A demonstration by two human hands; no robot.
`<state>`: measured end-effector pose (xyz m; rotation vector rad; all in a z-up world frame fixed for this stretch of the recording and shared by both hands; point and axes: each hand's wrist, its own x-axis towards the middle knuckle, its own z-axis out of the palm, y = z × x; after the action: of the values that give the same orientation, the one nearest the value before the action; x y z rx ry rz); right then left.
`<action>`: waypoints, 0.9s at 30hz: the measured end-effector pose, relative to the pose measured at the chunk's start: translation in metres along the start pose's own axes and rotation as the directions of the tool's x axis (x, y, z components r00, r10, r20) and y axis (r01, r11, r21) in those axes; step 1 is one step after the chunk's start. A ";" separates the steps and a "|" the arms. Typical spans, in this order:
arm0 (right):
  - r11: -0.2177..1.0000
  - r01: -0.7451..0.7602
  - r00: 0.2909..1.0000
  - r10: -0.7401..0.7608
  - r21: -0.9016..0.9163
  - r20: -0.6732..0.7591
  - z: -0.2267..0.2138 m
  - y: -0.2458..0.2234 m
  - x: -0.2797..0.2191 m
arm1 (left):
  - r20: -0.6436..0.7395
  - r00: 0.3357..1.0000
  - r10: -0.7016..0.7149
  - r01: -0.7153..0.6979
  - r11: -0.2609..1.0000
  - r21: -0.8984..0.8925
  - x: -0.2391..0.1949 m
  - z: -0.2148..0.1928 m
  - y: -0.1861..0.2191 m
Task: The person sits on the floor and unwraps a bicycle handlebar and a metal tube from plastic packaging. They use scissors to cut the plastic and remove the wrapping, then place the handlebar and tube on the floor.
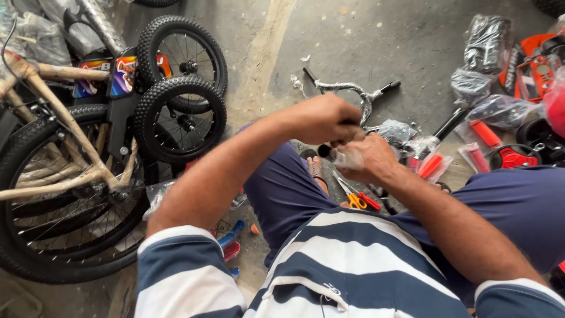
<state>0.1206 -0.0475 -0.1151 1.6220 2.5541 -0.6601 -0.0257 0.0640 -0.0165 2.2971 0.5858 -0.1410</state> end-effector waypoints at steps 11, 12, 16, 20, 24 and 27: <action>0.795 0.261 0.947 -0.103 0.547 -0.303 0.050 0.062 0.005 | -0.520 0.843 0.136 -0.336 0.889 -0.312 -0.019 0.092 0.022; 0.756 0.259 0.950 -0.088 0.601 -0.298 0.054 0.061 0.003 | -0.559 0.815 0.150 -0.343 0.904 -0.257 -0.016 0.102 0.024; 0.886 0.302 0.875 -0.111 0.353 -0.471 0.040 0.058 -0.023 | -0.660 0.751 -0.012 -0.259 0.914 -0.312 -0.018 0.118 0.024; 0.469 0.126 0.927 0.258 0.874 -0.272 0.004 0.052 -0.065 | -0.631 0.754 -0.184 -0.155 0.883 -0.443 -0.028 0.121 0.022; -0.094 0.216 0.926 0.335 0.972 -0.174 -0.020 0.041 -0.096 | -0.729 0.683 0.044 -0.223 0.963 -0.151 -0.028 0.120 0.019; 0.002 0.184 0.938 0.297 0.983 -0.176 -0.019 0.037 -0.099 | -0.680 0.730 0.062 -0.195 0.974 -0.120 -0.028 0.119 0.021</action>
<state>0.2010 -0.1120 -0.0840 2.1200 1.8942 -3.0318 -0.0319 -0.0419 -0.0799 2.1545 0.7498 0.8272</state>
